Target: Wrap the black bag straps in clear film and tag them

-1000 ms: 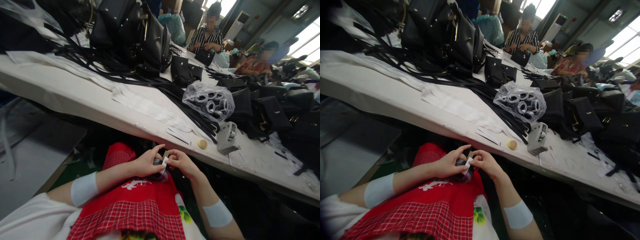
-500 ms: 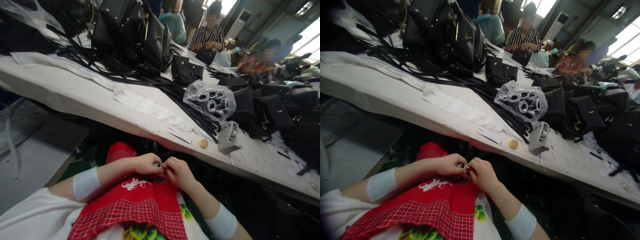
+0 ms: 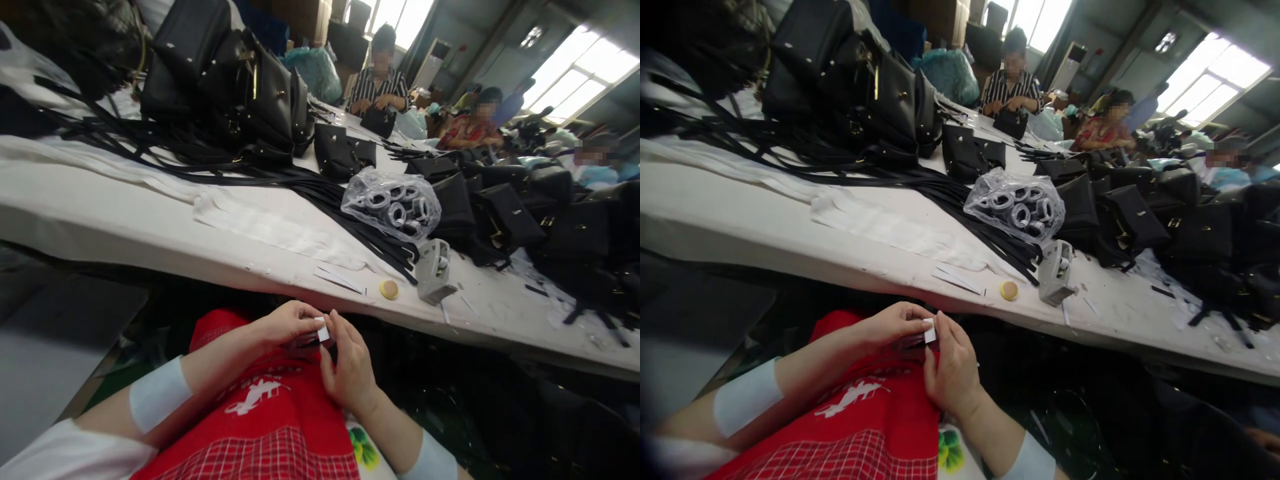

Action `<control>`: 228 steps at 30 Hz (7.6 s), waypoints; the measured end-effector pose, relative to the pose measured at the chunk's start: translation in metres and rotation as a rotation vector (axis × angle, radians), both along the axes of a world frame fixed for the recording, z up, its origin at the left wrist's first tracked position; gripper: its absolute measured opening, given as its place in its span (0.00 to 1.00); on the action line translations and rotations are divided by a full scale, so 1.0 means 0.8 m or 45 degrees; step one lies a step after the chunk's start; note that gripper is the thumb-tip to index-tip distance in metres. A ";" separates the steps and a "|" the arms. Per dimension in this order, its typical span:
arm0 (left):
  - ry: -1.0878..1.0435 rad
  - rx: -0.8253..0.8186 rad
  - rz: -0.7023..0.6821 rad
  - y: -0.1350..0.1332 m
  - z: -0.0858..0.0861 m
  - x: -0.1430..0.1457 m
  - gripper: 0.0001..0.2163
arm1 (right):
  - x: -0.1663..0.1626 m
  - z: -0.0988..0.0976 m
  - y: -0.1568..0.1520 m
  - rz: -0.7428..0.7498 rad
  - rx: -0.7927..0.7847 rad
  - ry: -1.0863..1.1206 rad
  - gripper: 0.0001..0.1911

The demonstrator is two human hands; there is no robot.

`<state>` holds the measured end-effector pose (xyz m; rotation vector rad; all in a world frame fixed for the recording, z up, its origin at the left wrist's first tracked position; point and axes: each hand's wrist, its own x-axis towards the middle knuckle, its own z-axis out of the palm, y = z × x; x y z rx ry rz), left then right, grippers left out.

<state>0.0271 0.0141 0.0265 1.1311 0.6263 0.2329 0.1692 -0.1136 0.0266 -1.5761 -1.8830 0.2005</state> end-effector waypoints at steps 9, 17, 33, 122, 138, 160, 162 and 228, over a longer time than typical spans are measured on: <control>0.179 0.028 0.148 0.012 0.001 0.013 0.26 | 0.231 0.027 0.061 -0.961 0.324 0.162 0.20; 0.182 -0.106 0.116 -0.007 -0.039 0.022 0.25 | 0.415 0.019 0.089 -1.264 -0.025 0.723 0.20; 0.238 0.042 0.299 -0.018 -0.010 0.029 0.29 | 0.375 -0.043 0.011 -1.344 -0.077 0.972 0.18; 0.083 0.873 0.824 -0.022 -0.009 -0.024 0.11 | -0.021 -0.031 0.089 -0.070 -0.852 1.563 0.23; 0.087 1.247 0.875 -0.023 0.006 -0.025 0.12 | -0.038 -0.001 0.093 0.153 -0.792 2.170 0.08; 0.316 1.430 0.746 0.093 -0.066 -0.025 0.24 | 0.128 0.039 0.138 -0.310 -0.206 0.579 0.20; 0.485 1.762 0.941 0.136 -0.077 -0.040 0.25 | 0.192 0.062 0.184 -0.567 0.109 0.383 0.23; 1.069 2.025 1.067 0.202 -0.101 -0.067 0.14 | 0.195 -0.055 0.210 -0.600 -0.287 -0.743 0.18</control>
